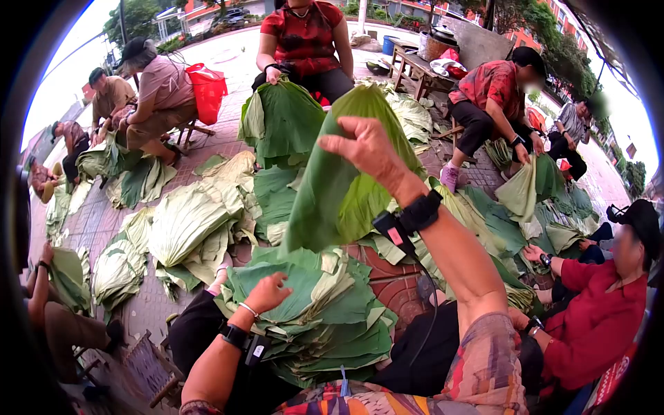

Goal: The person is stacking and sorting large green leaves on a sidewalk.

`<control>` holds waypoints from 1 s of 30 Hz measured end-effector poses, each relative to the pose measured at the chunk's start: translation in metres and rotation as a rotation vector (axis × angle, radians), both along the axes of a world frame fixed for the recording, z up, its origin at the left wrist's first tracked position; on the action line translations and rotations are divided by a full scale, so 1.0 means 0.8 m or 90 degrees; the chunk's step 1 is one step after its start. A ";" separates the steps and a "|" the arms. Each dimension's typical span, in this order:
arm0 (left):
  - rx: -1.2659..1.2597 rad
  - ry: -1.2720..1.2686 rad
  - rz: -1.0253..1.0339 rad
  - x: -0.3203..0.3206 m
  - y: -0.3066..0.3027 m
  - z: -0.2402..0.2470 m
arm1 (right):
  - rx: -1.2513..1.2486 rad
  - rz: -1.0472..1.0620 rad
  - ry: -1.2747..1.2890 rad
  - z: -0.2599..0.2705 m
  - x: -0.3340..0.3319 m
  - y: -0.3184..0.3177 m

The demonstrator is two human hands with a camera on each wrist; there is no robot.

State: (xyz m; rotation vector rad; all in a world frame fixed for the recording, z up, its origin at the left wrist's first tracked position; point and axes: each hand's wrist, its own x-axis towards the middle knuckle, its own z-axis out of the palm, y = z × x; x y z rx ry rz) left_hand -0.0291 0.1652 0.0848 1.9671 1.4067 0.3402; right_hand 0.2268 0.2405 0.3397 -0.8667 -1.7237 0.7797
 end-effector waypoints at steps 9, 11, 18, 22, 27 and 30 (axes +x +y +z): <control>-0.420 -0.627 0.125 -0.003 -0.009 0.051 | -0.187 0.364 -0.261 -0.173 -0.059 -0.166; -0.506 -0.731 0.081 0.010 -0.025 0.042 | -0.127 0.415 -0.355 -0.224 -0.069 -0.192; -0.301 -0.363 0.149 0.018 -0.040 -0.027 | -0.224 0.562 -0.442 -0.268 -0.069 -0.213; -0.181 -0.429 0.146 0.034 -0.051 -0.016 | -0.591 0.213 -0.186 -0.267 -0.053 -0.177; 0.126 -0.340 0.046 0.082 -0.096 0.045 | -0.875 0.196 0.185 -0.253 -0.019 -0.137; 0.251 -0.262 0.024 0.094 -0.106 0.063 | -0.707 0.147 0.118 -0.227 -0.028 -0.147</control>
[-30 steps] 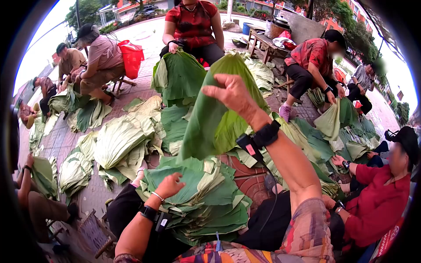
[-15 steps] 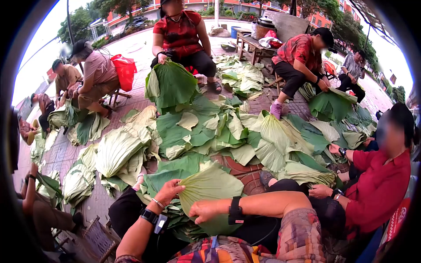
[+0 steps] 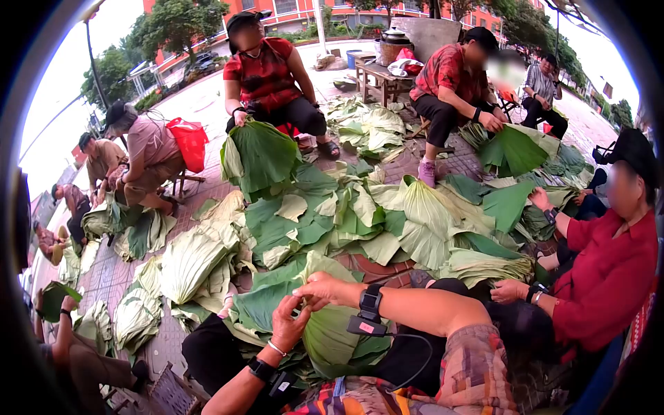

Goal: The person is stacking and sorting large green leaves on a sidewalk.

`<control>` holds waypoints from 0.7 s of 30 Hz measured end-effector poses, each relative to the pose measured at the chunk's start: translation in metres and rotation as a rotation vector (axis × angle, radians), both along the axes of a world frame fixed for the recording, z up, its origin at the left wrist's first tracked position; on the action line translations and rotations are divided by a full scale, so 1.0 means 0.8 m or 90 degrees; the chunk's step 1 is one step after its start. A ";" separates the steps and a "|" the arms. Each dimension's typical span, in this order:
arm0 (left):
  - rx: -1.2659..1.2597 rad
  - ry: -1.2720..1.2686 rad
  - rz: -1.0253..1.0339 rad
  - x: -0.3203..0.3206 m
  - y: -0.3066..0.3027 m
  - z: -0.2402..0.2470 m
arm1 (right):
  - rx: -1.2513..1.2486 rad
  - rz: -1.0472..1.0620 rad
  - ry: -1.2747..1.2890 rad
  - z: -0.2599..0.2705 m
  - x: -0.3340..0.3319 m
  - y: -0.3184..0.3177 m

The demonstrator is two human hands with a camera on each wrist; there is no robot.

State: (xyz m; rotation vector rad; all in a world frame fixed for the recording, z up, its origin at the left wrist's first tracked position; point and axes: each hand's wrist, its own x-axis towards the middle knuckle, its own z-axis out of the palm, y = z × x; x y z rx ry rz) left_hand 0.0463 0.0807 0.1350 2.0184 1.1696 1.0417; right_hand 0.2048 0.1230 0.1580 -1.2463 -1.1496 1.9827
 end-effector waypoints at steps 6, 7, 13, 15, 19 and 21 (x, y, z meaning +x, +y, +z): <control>0.098 -0.023 -0.068 0.002 -0.002 0.047 | 0.107 -0.110 0.077 0.024 0.023 0.027; 0.098 -0.022 -0.066 0.002 -0.002 0.053 | 0.142 -0.137 0.130 0.028 0.029 0.033; 0.094 -0.025 -0.027 -0.022 0.017 0.076 | 0.355 -0.299 0.282 0.071 0.062 0.065; 0.101 -0.014 0.016 -0.038 0.028 0.080 | 0.388 -0.358 0.294 0.061 0.086 0.084; 0.032 -0.035 0.076 -0.077 0.061 0.074 | 0.223 -0.519 0.184 -0.024 0.136 0.116; -0.028 -0.042 0.103 -0.097 0.081 0.054 | 0.151 -0.615 0.115 -0.091 0.161 0.127</control>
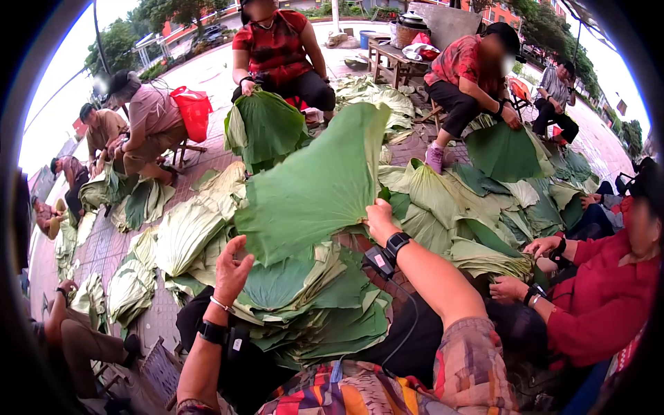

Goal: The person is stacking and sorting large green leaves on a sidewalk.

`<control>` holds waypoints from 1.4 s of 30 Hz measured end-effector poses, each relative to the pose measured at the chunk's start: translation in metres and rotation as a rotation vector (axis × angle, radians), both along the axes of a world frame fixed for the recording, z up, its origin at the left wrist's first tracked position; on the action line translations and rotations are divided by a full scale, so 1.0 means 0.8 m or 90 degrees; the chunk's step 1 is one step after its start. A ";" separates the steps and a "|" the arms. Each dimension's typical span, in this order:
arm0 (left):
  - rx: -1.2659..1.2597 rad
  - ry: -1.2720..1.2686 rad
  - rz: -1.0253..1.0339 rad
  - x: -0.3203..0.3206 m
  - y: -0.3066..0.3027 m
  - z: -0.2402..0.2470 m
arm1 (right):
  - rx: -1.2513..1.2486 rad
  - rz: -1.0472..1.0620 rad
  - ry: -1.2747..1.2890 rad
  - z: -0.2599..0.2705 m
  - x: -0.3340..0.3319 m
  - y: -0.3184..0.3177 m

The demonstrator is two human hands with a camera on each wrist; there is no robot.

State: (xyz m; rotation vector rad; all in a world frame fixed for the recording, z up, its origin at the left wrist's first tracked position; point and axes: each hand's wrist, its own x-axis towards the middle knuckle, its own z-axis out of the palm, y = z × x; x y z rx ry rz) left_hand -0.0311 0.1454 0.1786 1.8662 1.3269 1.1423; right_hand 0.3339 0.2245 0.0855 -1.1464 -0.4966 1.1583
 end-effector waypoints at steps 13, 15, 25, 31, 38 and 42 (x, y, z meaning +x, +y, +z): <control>-0.047 -0.113 0.049 -0.024 0.024 -0.056 | -0.079 0.313 -0.955 -0.089 -0.064 -0.088; -0.035 -0.089 0.037 -0.020 0.024 -0.047 | 0.068 0.475 -0.915 -0.071 -0.112 -0.099; -0.046 -0.110 0.067 -0.029 0.028 -0.064 | 0.109 0.709 -0.909 -0.088 -0.311 -0.139; -0.063 -0.093 0.084 -0.033 0.027 -0.069 | 0.189 0.604 -0.929 -0.116 -0.304 -0.156; -0.148 0.086 -0.043 -0.041 -0.002 -0.088 | 0.272 0.495 -0.902 -0.132 -0.298 -0.170; -0.130 0.198 -0.116 -0.037 -0.031 -0.078 | 0.256 0.522 -0.934 -0.137 -0.296 -0.165</control>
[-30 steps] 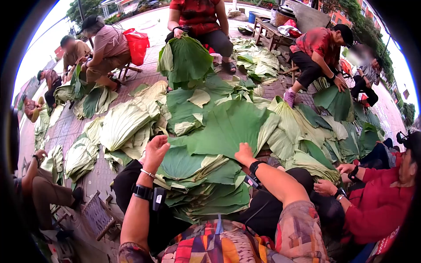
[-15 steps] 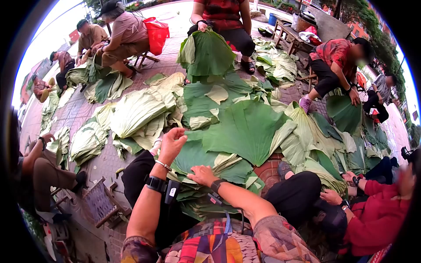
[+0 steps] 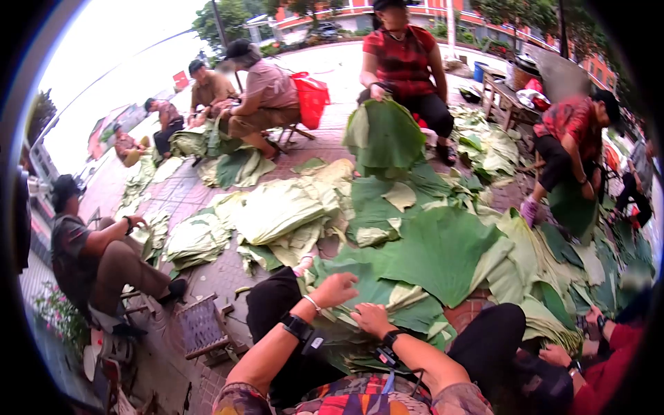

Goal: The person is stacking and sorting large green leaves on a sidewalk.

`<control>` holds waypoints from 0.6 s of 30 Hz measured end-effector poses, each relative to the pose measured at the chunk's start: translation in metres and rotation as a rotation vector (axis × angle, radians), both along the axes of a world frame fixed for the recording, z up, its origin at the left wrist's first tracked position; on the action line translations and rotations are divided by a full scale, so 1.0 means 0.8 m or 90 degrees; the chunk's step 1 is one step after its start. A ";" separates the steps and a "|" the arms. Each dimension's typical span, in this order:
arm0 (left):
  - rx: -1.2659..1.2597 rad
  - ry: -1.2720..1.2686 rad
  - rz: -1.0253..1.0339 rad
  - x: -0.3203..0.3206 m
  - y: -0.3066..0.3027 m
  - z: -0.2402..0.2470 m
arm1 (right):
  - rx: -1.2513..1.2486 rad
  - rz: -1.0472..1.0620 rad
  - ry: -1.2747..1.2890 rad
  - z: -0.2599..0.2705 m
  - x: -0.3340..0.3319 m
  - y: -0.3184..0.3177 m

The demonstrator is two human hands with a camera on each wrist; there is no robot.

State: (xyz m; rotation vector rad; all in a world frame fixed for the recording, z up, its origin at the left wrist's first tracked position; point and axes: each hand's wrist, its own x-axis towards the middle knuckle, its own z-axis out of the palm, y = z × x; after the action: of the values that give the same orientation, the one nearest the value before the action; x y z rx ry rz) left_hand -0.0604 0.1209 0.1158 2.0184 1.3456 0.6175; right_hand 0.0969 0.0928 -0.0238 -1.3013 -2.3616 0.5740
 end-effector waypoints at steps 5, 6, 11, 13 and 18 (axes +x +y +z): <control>-0.010 0.053 -0.008 0.004 -0.042 0.008 | -0.070 0.042 -0.179 0.025 -0.010 0.014; -0.006 0.070 -0.003 0.002 -0.048 0.014 | -0.048 0.068 -0.115 0.021 -0.007 0.019; 0.132 0.068 0.124 -0.033 -0.078 0.062 | -0.067 0.031 -0.048 0.016 -0.016 0.034; 0.297 0.065 0.221 -0.051 -0.089 0.089 | -0.069 0.031 -0.047 0.015 -0.016 0.034; 0.408 0.112 0.408 -0.084 -0.128 0.111 | -0.033 0.111 -0.085 0.022 -0.015 0.026</control>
State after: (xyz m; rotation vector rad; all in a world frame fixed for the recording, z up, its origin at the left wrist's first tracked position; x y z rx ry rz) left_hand -0.1279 0.0185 0.2046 2.1236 2.1330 1.3152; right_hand 0.0851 0.1133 -0.0058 -1.1956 -2.6049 0.6215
